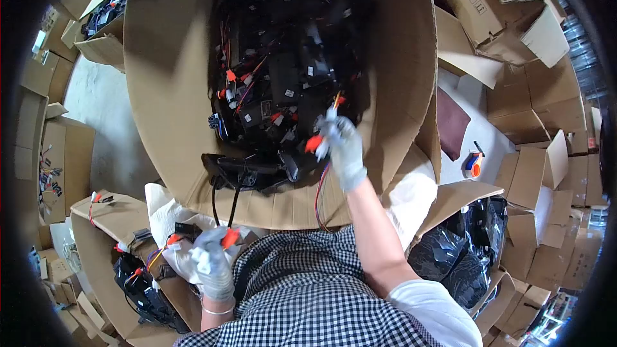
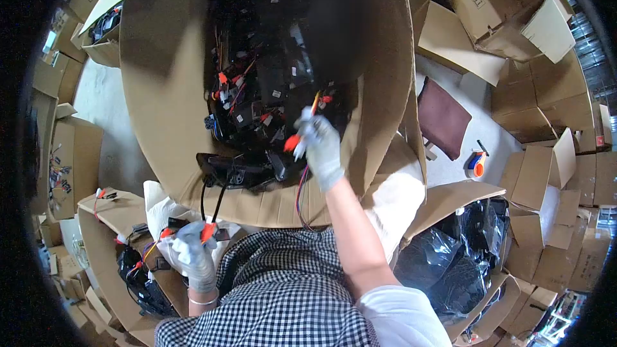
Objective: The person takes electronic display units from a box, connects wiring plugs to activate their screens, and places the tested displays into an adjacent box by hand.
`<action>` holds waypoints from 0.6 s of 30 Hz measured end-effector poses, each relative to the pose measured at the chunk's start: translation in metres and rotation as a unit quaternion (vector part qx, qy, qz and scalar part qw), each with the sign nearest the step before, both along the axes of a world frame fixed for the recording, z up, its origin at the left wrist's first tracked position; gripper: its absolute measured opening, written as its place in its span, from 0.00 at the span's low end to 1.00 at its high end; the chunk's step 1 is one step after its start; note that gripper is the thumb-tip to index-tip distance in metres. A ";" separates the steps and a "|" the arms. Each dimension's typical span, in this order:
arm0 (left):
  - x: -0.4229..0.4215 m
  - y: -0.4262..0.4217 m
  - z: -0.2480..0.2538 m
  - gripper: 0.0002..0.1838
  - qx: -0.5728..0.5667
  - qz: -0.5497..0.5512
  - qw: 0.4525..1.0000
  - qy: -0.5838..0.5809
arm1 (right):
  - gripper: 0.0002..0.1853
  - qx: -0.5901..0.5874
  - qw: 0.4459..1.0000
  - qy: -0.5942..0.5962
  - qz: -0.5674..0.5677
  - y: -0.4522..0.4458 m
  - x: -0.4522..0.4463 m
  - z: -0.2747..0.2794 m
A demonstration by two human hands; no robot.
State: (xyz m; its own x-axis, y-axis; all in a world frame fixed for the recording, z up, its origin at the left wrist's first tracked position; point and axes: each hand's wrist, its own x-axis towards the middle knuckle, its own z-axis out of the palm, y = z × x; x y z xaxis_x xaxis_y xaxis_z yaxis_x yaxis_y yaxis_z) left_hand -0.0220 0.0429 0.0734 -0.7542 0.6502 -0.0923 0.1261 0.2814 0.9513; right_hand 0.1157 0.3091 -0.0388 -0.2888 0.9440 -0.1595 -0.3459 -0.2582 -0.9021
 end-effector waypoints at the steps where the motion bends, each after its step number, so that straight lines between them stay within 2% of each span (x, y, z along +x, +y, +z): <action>1: 0.003 -0.004 -0.004 0.13 -0.007 -0.010 0.998 -0.068 | 0.07 0.025 0.998 -0.015 0.050 -0.028 0.005 0.019; 2: 0.002 -0.007 -0.015 0.12 -0.009 -0.087 0.994 0.067 | 0.09 0.238 0.955 -0.153 0.093 -0.051 0.011 0.034; 3: 0.001 -0.011 -0.026 0.14 0.001 -0.143 0.968 0.205 | 0.10 0.434 0.846 -0.280 0.128 -0.073 0.016 0.048; 5: 0.013 -0.009 -0.012 0.13 -0.023 -0.176 0.984 0.032 | 0.10 0.443 0.819 -0.308 0.194 -0.120 0.031 0.075; 7: 0.017 0.006 -0.008 0.14 0.071 -0.267 0.932 0.235 | 0.09 0.311 0.848 -0.251 0.349 -0.149 0.046 0.092; 8: 0.023 0.008 -0.013 0.18 0.124 -0.300 0.923 0.205 | 0.09 0.307 0.846 -0.198 0.388 -0.157 0.052 0.104; 9: 0.015 0.013 -0.021 0.23 0.185 -0.400 0.881 0.173 | 0.11 0.323 0.860 -0.168 0.358 -0.169 0.055 0.108; 11: 0.022 0.009 -0.003 0.26 0.127 -0.467 0.875 0.016 | 0.13 0.176 0.872 -0.118 0.440 -0.174 0.067 0.118; 12: 0.022 0.008 -0.005 0.27 0.097 -0.481 0.869 0.067 | 0.14 0.119 0.880 -0.096 0.449 -0.177 0.070 0.116; 13: 0.025 0.006 0.000 0.24 0.081 -0.482 0.866 0.108 | 0.15 0.151 0.917 -0.043 0.368 -0.182 0.065 0.117; 15: 0.024 -0.001 0.002 0.23 0.043 -0.474 0.866 0.152 | 0.16 -0.062 0.925 0.011 0.376 -0.186 0.074 0.111; 16: 0.029 -0.001 0.008 0.20 0.029 -0.436 0.892 0.118 | 0.16 -0.027 0.937 -0.028 0.347 -0.185 0.076 0.111; 17: 0.023 -0.016 -0.013 0.17 -0.014 -0.385 0.913 0.131 | 0.16 0.010 0.946 -0.065 0.319 -0.181 0.077 0.112; 18: 0.028 -0.018 -0.009 0.15 0.012 -0.323 0.946 0.032 | 0.17 -0.011 0.946 -0.083 0.312 -0.173 0.086 0.113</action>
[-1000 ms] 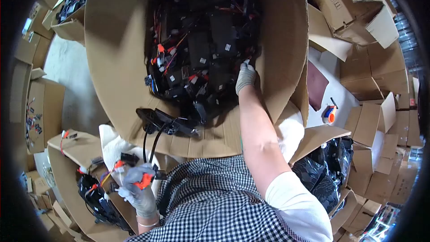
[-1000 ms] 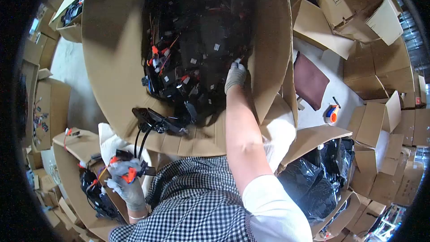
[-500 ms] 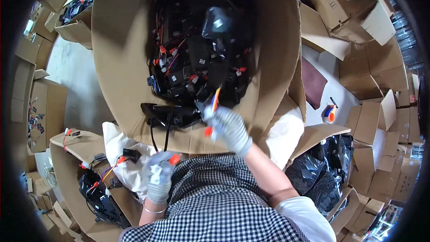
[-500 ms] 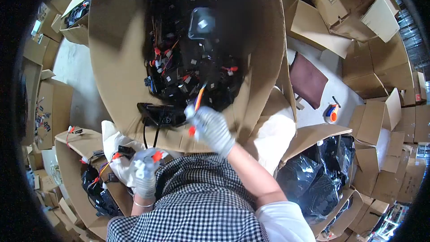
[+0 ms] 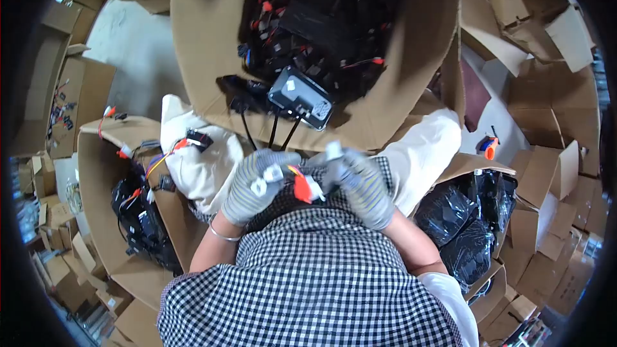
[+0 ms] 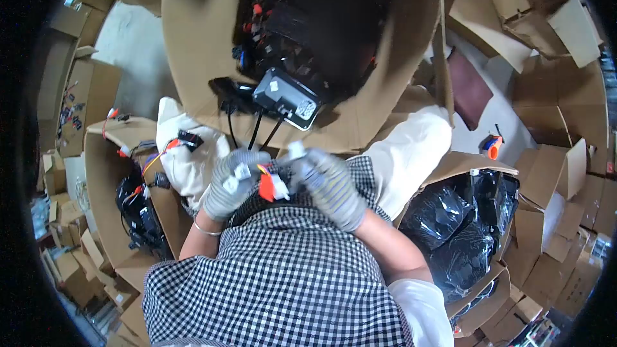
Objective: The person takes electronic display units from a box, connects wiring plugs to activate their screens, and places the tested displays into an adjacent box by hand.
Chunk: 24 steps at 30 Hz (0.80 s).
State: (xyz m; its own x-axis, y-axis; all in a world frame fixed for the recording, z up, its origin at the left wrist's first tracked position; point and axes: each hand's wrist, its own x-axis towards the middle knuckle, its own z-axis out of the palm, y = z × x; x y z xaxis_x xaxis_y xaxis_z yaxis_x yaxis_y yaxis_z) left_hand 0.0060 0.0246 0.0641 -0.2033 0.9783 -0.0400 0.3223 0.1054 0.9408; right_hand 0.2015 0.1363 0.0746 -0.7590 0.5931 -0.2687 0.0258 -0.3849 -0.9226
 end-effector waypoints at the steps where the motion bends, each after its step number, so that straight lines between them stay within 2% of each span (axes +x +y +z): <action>1: 0.004 0.001 0.003 0.13 -0.003 0.069 0.992 -0.101 | 0.22 0.010 0.999 -0.029 -0.031 0.005 -0.001 0.008; 3: 0.002 -0.003 -0.002 0.12 -0.008 0.093 0.978 -0.187 | 0.19 -0.019 0.994 -0.111 0.005 0.014 0.006 0.010; 4: 0.003 -0.003 -0.002 0.12 -0.011 0.100 0.977 -0.187 | 0.17 0.091 0.993 -0.064 0.034 0.017 0.007 0.008; 5: 0.005 -0.003 -0.003 0.13 -0.014 0.106 0.976 -0.188 | 0.17 0.089 0.993 -0.064 0.037 0.017 0.006 0.009; 7: 0.008 -0.002 -0.007 0.13 0.000 0.111 0.980 -0.163 | 0.15 0.193 0.967 -0.123 0.109 0.019 0.004 0.020; 8: 0.009 -0.002 -0.009 0.13 0.015 0.114 0.984 -0.138 | 0.13 0.265 0.952 -0.123 0.094 0.017 0.000 0.026; 11: 0.009 0.003 0.000 0.13 -0.023 0.123 0.983 -0.132 | 0.13 0.272 0.949 -0.124 0.097 0.016 -0.002 0.034; 12: 0.010 0.003 -0.002 0.13 -0.024 0.121 0.983 -0.132 | 0.16 0.206 0.969 -0.105 0.091 0.015 -0.001 0.033; 13: 0.011 0.003 -0.005 0.13 -0.021 0.137 0.986 -0.095 | 0.16 0.205 0.969 -0.106 0.090 0.014 0.000 0.030; 15: 0.014 0.002 -0.010 0.13 -0.018 0.151 0.987 -0.058 | 0.19 -0.029 0.994 -0.071 0.081 0.011 0.001 0.021; 16: 0.017 0.002 -0.011 0.13 0.021 0.167 0.985 -0.028 | 0.22 -0.084 0.993 -0.054 0.064 0.008 -0.001 0.022; 19: 0.019 0.002 -0.017 0.14 0.080 0.196 0.977 0.011 | 0.23 -0.154 0.985 -0.067 0.042 0.009 -0.003 0.024; 21: 0.016 0.000 -0.019 0.14 0.076 0.185 0.964 0.177 | 0.24 -0.175 0.982 -0.066 0.022 0.003 -0.004 0.018; 24: 0.018 0.003 -0.018 0.14 0.077 0.207 0.961 0.168 | 0.24 -0.213 0.975 -0.054 -0.033 -0.006 -0.008 0.013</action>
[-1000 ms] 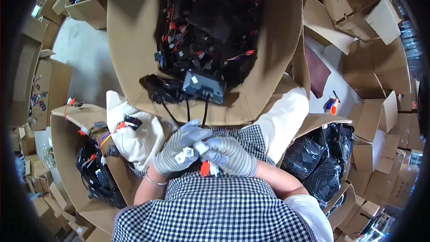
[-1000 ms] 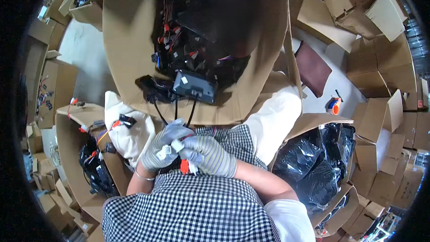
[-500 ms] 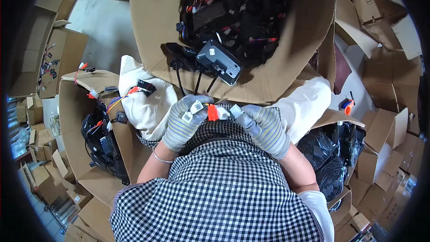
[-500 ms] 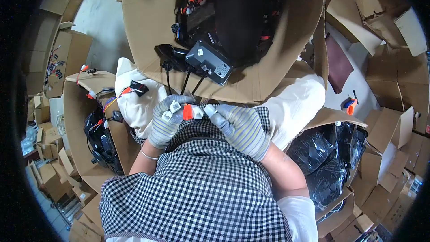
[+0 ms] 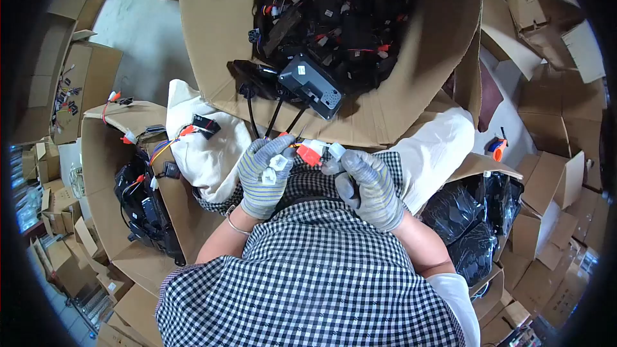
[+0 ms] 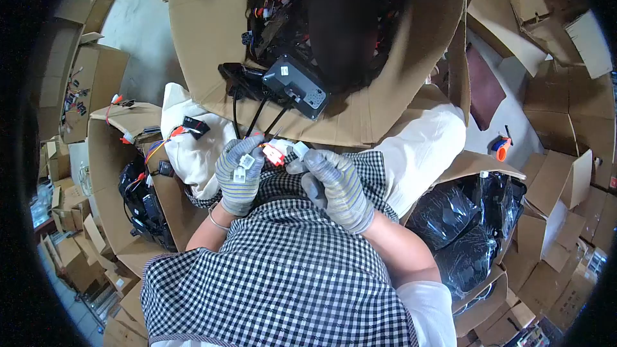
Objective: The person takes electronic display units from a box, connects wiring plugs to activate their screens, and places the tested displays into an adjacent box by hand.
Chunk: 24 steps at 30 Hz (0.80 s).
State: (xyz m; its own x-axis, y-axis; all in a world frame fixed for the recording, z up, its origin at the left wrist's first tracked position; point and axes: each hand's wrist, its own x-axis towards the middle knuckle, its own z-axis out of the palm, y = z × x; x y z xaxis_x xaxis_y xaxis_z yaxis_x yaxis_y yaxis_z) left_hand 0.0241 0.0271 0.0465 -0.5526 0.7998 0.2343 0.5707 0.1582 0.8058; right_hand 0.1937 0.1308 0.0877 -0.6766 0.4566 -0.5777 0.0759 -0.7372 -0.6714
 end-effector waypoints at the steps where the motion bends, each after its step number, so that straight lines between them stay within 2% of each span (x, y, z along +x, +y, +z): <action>1: 0.000 0.000 0.000 0.14 -0.006 0.006 1.000 -0.003 | 0.24 0.004 1.000 0.012 -0.001 -0.001 -0.001 0.000; 3: -0.001 -0.001 -0.004 0.13 0.001 0.004 1.000 0.017 | 0.24 0.009 1.000 0.024 -0.001 -0.002 -0.001 -0.002; 5: -0.002 0.000 -0.004 0.13 0.008 0.003 0.999 0.039 | 0.24 -0.055 0.998 0.030 -0.003 -0.001 0.000 -0.006; 8: -0.001 0.000 -0.002 0.13 0.010 0.010 1.000 -0.006 | 0.24 -0.066 0.996 0.042 -0.039 -0.009 -0.004 -0.008; 14: -0.003 -0.003 -0.009 0.13 -0.001 0.016 1.000 -0.016 | 0.24 -0.061 0.998 0.027 0.001 -0.006 -0.007 -0.011; 16: -0.006 -0.005 -0.017 0.15 0.014 -0.004 0.997 0.079 | 0.24 -0.057 0.998 0.020 0.020 -0.004 -0.007 -0.007; 18: -0.008 -0.006 -0.014 0.16 0.012 -0.028 0.996 0.084 | 0.23 -0.052 0.998 0.013 0.040 0.000 -0.006 -0.007; 20: -0.012 -0.005 -0.007 0.17 0.007 -0.079 0.992 0.094 | 0.22 -0.130 0.987 0.051 0.074 0.004 -0.002 -0.013; 21: -0.016 -0.005 -0.002 0.17 0.010 -0.077 0.992 0.095 | 0.22 -0.128 0.988 0.051 0.075 0.004 -0.003 -0.014; 22: -0.019 -0.004 0.005 0.16 -0.046 -0.153 0.986 -0.048 | 0.22 -0.104 0.989 0.037 0.096 0.004 -0.004 -0.014; 23: -0.022 -0.004 0.013 0.16 -0.100 -0.224 0.951 -0.190 | 0.21 -0.081 0.990 0.022 0.116 0.004 -0.004 -0.014; 24: -0.023 -0.001 0.024 0.18 -0.121 -0.266 0.936 -0.195 | 0.20 -0.037 0.976 -0.021 0.215 0.010 -0.007 -0.007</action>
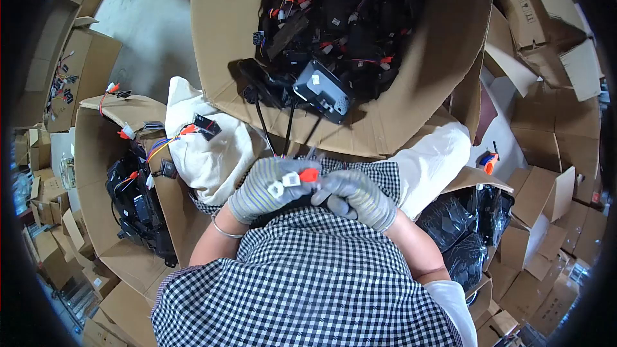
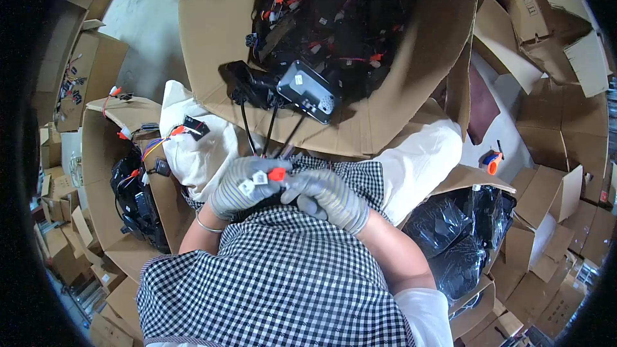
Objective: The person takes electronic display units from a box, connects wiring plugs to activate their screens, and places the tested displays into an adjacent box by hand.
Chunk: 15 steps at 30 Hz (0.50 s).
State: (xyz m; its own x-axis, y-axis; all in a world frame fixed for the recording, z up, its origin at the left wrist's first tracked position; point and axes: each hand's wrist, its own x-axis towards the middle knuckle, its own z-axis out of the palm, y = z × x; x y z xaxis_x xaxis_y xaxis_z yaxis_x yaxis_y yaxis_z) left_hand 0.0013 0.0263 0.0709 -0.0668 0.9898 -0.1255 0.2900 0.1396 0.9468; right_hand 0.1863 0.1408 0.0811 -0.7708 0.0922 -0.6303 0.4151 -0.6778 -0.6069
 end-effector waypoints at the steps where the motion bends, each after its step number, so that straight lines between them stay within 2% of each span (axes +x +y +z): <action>1: 0.005 -0.006 -0.012 0.17 -0.011 0.021 0.997 -0.070 | 0.20 0.036 0.999 0.016 0.012 -0.003 0.001 -0.008; 3: 0.003 -0.005 0.001 0.17 -0.079 -0.015 0.995 -0.055 | 0.18 0.065 0.997 0.019 0.031 -0.002 -0.003 -0.013; 6: 0.006 -0.011 0.001 0.16 -0.099 0.010 0.993 -0.060 | 0.15 0.050 0.994 0.035 0.092 0.007 -0.010 -0.027; 7: 0.008 -0.014 -0.003 0.15 -0.054 0.006 0.998 0.020 | 0.12 0.100 0.984 0.030 0.146 0.021 -0.016 -0.030; 8: 0.010 -0.016 -0.012 0.15 -0.032 0.016 0.999 0.014 | 0.13 0.321 0.937 0.052 0.127 0.032 -0.022 -0.044; 9: 0.012 -0.017 -0.020 0.15 -0.010 0.027 1.000 0.008 | 0.15 0.527 0.841 0.072 0.104 0.044 -0.028 -0.057; 11: 0.014 -0.015 -0.022 0.15 0.051 0.009 0.996 0.070 | 0.22 0.745 0.655 -0.103 0.070 0.056 -0.059 -0.058; 13: 0.011 -0.015 -0.025 0.19 0.036 -0.025 0.997 0.060 | 0.29 0.744 0.624 -0.186 0.150 0.055 -0.077 -0.083; 14: 0.008 -0.014 -0.023 0.20 0.045 -0.043 0.996 0.066 | 0.23 0.735 0.623 -0.228 0.141 0.053 -0.087 -0.097; 15: 0.005 -0.013 -0.018 0.22 0.054 -0.060 0.994 0.075 | 0.23 0.735 0.624 -0.225 0.141 0.061 -0.089 -0.114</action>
State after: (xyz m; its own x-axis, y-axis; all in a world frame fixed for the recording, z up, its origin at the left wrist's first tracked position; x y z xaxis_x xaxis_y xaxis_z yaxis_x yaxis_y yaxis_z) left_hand 0.0068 0.0129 0.0524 0.0432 0.9990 -0.0148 0.4372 -0.0056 0.8993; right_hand 0.0976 0.2013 -0.0326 -0.6632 0.7256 -0.1832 0.7440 0.6129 -0.2660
